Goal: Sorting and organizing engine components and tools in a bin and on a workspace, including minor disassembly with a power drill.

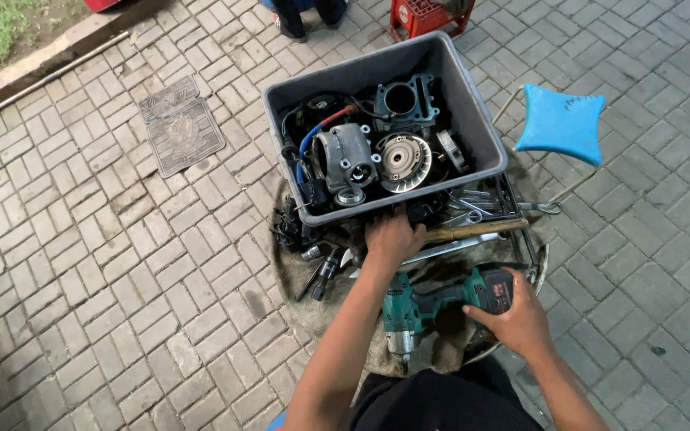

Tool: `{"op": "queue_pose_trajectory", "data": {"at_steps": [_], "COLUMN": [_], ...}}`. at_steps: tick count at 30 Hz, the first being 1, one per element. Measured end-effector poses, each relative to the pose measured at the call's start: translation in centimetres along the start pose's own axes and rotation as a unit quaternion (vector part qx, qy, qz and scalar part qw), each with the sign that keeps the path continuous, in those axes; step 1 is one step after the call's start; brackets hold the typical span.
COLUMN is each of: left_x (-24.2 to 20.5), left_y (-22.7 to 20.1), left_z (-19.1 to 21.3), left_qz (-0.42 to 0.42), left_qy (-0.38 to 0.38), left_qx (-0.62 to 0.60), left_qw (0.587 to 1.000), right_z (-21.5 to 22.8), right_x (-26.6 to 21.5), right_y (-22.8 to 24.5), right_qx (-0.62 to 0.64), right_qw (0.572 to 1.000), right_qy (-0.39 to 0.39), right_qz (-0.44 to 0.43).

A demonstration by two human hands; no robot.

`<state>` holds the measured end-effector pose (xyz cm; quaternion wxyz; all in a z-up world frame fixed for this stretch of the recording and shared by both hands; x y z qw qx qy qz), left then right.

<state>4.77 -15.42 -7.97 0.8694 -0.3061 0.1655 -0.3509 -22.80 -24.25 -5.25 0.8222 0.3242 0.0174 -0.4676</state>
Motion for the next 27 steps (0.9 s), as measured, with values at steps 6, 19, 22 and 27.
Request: {"op": "queue_pose_trajectory", "data": {"at_steps": [6,19,22,27], "left_x": [-0.3,-9.5,-14.8,-19.0], "left_y": [1.3,-0.4,1.7,8.2], "left_z": [-1.1,8.4,11.0,8.2], "left_qz": [0.050,-0.153,-0.073,0.242], "left_qy": [-0.016,-0.300,-0.313,-0.117], "left_qx": [0.028,-0.120,-0.217,-0.188], "left_qw": [0.998,0.934,0.922,0.945], "right_z": [-0.3,-0.2,-0.1,-0.6], "right_x": [0.3,0.1,0.0,0.6], "right_y": [0.2,0.8,0.8,-0.3], "right_qx": [-0.066,-0.069,-0.059,-0.065], "right_qw": [0.996,0.997,0.998,0.997], "right_qy": [0.038,0.025,0.024,-0.019], "right_qz": [-0.039,-0.017,-0.030,0.022]}}
Point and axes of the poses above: each hand's wrist, its own x-axis towards the middle knuckle, its own z-axis out of the back of the hand, y = z × x, the point moved 7 cm from there along x, towards the middle knuckle, and after that the axes turned 9 degrees about -x, right-handed, at the moved point
